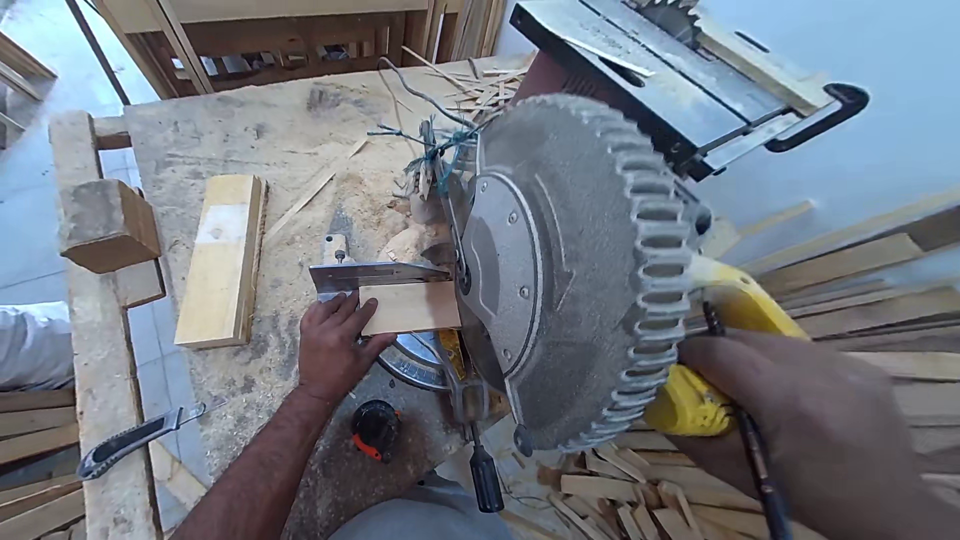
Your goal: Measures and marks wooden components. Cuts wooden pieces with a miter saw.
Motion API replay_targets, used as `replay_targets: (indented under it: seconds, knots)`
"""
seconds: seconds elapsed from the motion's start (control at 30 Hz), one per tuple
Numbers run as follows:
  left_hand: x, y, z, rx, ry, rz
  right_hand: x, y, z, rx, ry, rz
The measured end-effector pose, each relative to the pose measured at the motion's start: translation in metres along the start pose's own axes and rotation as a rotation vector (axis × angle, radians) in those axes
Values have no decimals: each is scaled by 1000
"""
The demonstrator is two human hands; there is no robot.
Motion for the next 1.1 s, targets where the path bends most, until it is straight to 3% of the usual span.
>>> replay_targets:
  seconds: [0.17,0.3,0.37,0.43,0.53,0.57,0.6,0.63,0.7,0.77,0.97,1.1]
  knots:
    - [-1,-1,0,-17,2,-5,16,25,-39,-12,22,27]
    - [-7,-7,9,39,17,21,-3,-5,-2,14,-42,43]
    - [-11,-9,13,55,24,16,-21,-28,39,-149,-81,-6]
    - [-12,-8,14,63,40,1,-41,-42,65,-435,-113,-74]
    - [-20,-9,20,154,89,9,-81,-30,39,-827,-223,-298]
    - [-24,-11,24,218,88,34,-89,-16,5,-809,-266,-480]
    - [-27,-13,28,278,80,68,-93,-2,-43,-668,-325,-683]
    - [-30,-14,33,327,67,105,-95,10,-99,-415,-426,-842]
    - [-33,-10,43,389,61,159,-88,23,-207,62,-606,-906]
    - [-32,-2,53,426,104,218,-78,29,-256,275,-627,-861]
    - [-22,56,99,456,708,402,-40,27,-247,289,-486,-603]
    - [-31,57,111,401,809,344,19,-9,-226,222,-551,-494]
Point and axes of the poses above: each hand's wrist, its own y-axis away from the middle knuckle, its own z-axis out of the back of the hand, x = y × z, the point moved 5 cm from there along -y, towards the middle knuckle
